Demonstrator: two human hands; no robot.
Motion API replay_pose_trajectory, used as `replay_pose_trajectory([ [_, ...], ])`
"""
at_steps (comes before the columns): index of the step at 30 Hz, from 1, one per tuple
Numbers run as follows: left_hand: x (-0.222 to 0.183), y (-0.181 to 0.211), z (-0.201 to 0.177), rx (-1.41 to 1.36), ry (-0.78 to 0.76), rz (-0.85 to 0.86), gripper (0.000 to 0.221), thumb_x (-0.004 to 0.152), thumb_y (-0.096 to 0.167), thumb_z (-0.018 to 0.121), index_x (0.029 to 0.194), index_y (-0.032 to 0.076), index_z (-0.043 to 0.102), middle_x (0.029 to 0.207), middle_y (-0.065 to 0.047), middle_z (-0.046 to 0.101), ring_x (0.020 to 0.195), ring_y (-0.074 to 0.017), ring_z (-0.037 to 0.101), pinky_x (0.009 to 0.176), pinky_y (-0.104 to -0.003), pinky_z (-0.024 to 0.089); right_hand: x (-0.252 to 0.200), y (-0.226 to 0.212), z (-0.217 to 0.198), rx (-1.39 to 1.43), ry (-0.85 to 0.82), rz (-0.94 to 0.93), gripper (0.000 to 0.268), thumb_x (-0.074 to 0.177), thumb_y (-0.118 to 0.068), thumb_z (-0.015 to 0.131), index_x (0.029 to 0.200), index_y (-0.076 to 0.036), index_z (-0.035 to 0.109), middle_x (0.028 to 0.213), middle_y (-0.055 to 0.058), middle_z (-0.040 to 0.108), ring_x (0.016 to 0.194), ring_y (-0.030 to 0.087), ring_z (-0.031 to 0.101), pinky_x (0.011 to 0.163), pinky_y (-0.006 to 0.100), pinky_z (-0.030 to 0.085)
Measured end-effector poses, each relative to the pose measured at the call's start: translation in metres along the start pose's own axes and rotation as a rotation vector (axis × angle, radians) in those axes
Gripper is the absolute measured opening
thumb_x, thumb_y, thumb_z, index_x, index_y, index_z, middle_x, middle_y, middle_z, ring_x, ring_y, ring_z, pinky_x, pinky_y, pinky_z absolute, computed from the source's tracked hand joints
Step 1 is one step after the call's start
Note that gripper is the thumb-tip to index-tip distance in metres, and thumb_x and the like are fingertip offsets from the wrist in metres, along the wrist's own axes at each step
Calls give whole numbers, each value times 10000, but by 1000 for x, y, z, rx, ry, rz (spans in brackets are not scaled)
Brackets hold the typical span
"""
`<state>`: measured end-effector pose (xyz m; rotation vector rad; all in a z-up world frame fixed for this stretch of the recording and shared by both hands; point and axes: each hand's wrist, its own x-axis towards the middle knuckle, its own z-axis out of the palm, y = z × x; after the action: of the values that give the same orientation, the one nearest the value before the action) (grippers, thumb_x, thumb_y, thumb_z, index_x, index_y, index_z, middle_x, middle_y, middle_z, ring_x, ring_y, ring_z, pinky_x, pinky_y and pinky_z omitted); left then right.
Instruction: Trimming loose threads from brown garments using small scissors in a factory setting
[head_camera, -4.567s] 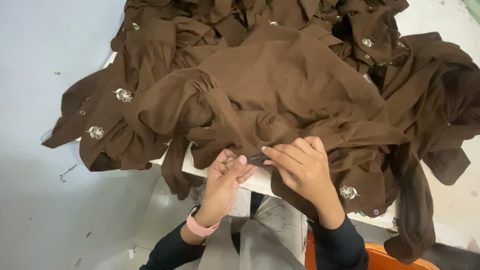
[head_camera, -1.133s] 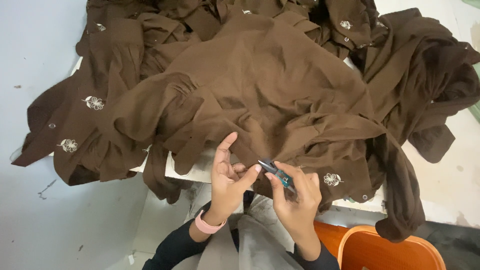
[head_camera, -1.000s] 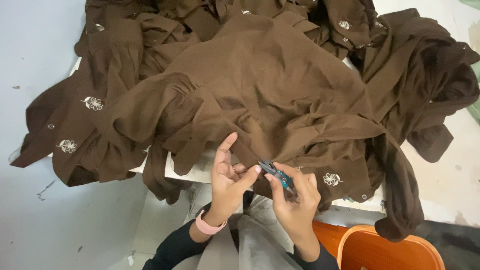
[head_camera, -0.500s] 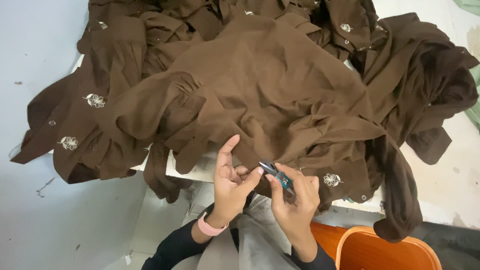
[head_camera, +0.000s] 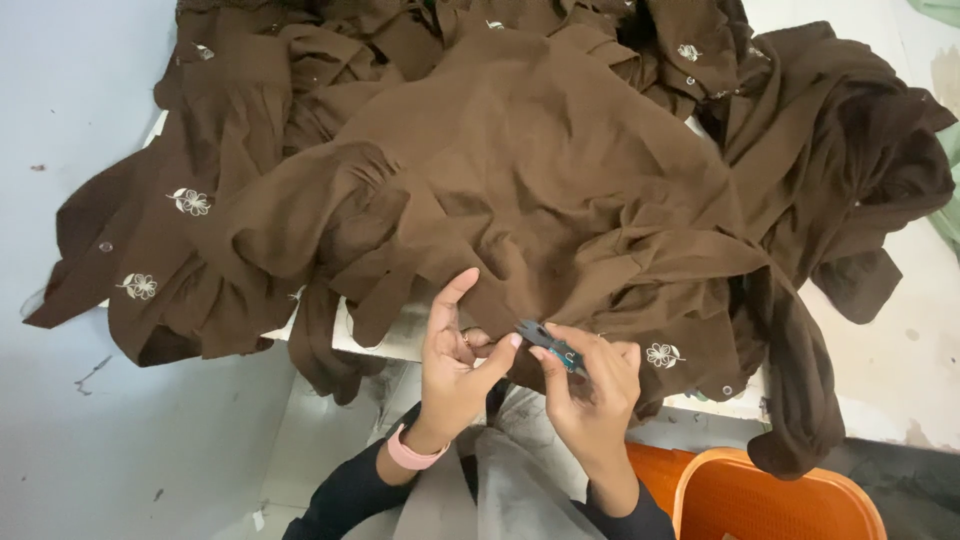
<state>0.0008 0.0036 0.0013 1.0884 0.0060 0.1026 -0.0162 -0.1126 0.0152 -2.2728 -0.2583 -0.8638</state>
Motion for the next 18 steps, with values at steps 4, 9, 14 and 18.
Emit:
replay_pose_trajectory([
  [4,0,5,-2,25,-46,-8,576,715,-49,593,1227,75,359,970,-44,544,525,-38,469,551,-140,425,-1,1,1,43,-7,45,68,782,-165,608,840,-130,594,796,-49,634,578,75,457,658,218,281],
  [9,5,4,-4,80,-50,15,573,718,-24,608,1223,81,359,969,-53,571,608,-73,574,609,-151,470,0,0,2,131,-31,191,72,779,-184,609,832,-136,620,802,-49,642,597,68,409,664,178,303],
  [14,69,-19,-29,429,110,262,261,696,164,726,871,89,547,835,-20,518,689,-95,540,549,-220,458,-4,28,10,412,74,413,149,725,-24,645,863,-7,592,815,135,635,659,198,554,617,290,403],
  [18,100,-23,-37,292,36,216,134,771,53,621,889,67,559,850,-34,552,791,-116,586,705,-236,495,1,40,10,645,113,549,226,848,-198,514,981,-17,545,736,123,594,523,76,443,503,188,366],
])
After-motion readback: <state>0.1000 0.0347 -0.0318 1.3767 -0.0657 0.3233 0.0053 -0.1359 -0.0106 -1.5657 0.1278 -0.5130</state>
